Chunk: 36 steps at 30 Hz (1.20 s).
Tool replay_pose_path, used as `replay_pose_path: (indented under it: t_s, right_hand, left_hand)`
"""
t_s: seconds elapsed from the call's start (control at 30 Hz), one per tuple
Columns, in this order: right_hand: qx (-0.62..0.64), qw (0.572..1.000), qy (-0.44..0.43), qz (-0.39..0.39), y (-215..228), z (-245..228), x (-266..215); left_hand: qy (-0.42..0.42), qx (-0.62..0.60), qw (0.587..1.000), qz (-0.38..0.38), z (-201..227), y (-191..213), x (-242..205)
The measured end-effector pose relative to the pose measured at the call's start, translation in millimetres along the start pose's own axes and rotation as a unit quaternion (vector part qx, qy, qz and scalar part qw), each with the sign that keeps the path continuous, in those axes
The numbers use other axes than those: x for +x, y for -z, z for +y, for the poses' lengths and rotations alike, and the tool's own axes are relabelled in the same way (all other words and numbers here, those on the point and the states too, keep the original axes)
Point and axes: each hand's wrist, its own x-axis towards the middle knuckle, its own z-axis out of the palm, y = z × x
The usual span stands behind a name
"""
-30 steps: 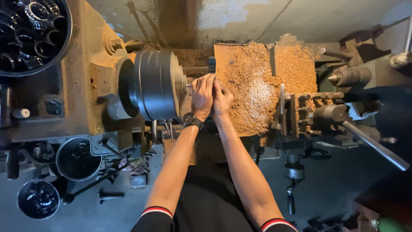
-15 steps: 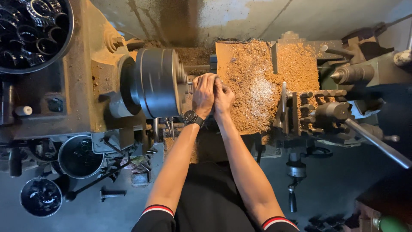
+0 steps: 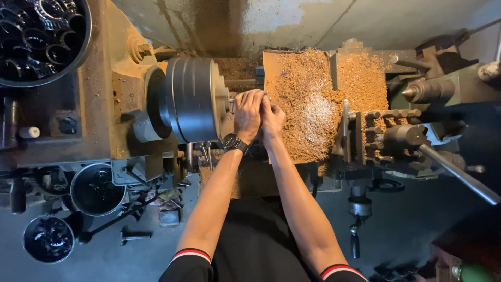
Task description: The person repeatedly picks up small metal rings from a container and places them onto a rotating spindle of a lathe machine. They then remove the rings and return them to the container, repeating this cycle multiple times.
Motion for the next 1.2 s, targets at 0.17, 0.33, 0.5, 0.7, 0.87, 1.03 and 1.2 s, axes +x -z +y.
replay_pose_path:
  t_s: [0.17,0.33,0.5,0.7,0.87,1.03,1.2]
  right_hand:
    - [0.062,0.997,0.000,-0.050,5.2,-1.7,-1.0]
    - [0.052,0.998,0.017,-0.011,1.5,-3.7,2.8]
    - [0.069,0.996,-0.028,-0.054,-9.5,-47.2,-23.1]
    - [0.006,0.998,0.068,-0.009,4.1,5.9,5.8]
    - [0.007,1.000,0.022,-0.005,0.3,-10.0,-3.1]
    - [0.049,0.996,0.015,-0.067,8.2,-2.9,0.7]
    - [-0.057,0.996,0.062,0.032,-6.2,-7.0,-4.4]
  left_hand:
    - [-0.019,-0.011,1.000,0.000,2.1,7.2,6.0]
    - [-0.021,0.008,1.000,0.005,4.8,4.4,3.3]
    - [0.012,-0.014,1.000,-0.021,7.1,10.0,5.7]
    - [-0.017,0.041,0.999,-0.019,6.1,5.3,3.4]
    - [-0.005,0.018,1.000,-0.012,4.9,3.0,0.1]
    - [-0.012,0.022,1.000,-0.018,6.8,7.7,1.5]
    - [-0.024,0.022,0.999,-0.016,7.0,4.5,-1.4]
